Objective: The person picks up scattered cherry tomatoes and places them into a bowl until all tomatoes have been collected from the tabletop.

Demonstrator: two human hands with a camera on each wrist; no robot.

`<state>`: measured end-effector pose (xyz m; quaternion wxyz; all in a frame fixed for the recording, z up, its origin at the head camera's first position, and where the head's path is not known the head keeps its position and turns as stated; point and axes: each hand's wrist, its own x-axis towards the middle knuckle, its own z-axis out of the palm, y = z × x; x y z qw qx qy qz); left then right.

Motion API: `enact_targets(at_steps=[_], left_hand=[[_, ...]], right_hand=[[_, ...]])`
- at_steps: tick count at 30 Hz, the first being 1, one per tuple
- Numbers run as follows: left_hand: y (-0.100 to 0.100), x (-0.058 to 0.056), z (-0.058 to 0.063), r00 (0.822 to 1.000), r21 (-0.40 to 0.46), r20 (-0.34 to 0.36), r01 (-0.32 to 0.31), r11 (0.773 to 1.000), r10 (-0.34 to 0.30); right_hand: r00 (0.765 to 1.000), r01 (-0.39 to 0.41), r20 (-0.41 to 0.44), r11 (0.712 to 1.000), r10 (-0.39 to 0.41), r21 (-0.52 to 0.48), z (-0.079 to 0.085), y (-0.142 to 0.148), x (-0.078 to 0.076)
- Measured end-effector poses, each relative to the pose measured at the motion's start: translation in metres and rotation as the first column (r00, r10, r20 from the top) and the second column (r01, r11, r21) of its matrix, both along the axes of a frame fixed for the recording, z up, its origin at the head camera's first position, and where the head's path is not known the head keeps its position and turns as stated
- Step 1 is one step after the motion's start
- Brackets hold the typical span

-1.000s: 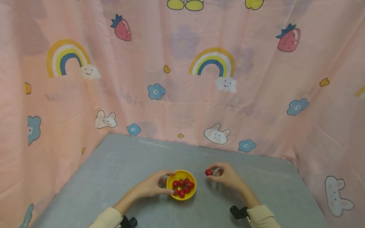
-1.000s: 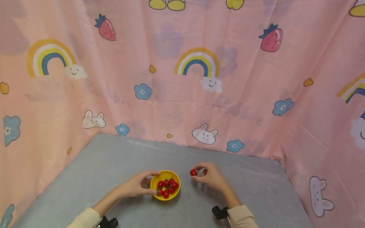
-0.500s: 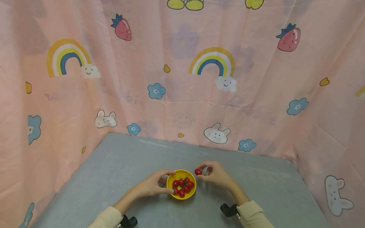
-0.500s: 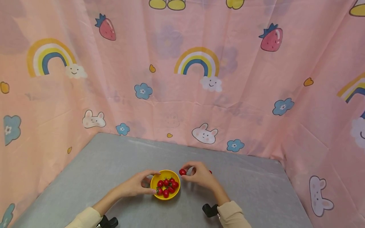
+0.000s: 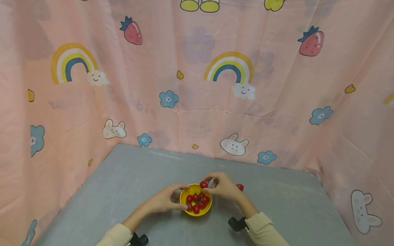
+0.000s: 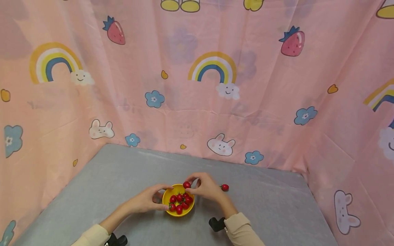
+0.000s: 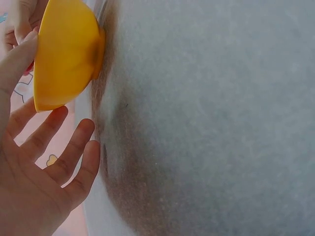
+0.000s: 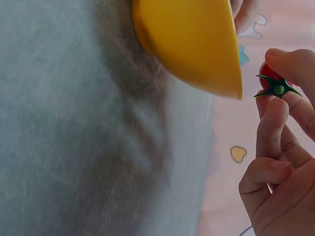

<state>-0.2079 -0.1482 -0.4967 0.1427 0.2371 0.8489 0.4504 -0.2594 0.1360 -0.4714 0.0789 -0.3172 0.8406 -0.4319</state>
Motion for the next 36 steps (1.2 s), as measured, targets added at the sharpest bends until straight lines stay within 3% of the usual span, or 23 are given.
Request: enact_targets(at_steps=[15, 22, 36], left_hand=[[0.000, -0.001, -0.001, 1.000, 0.025, 0.007, 0.015, 1.000, -0.015], [0.000, 0.000, 0.000, 1.000, 0.028, 0.018, 0.008, 1.000, -0.009], [0.001, 0.001, 0.001, 1.000, 0.033, 0.012, 0.009, 0.999, -0.009]], right_hand=[[0.998, -0.013, 0.065, 1.000, 0.012, 0.007, -0.004, 0.001, -0.002], [0.996, 0.051, 0.077, 0.999, -0.051, 0.002, -0.006, 0.018, -0.001], [0.994, 0.105, 0.046, 0.994, -0.103, -0.040, -0.020, 0.067, 0.000]])
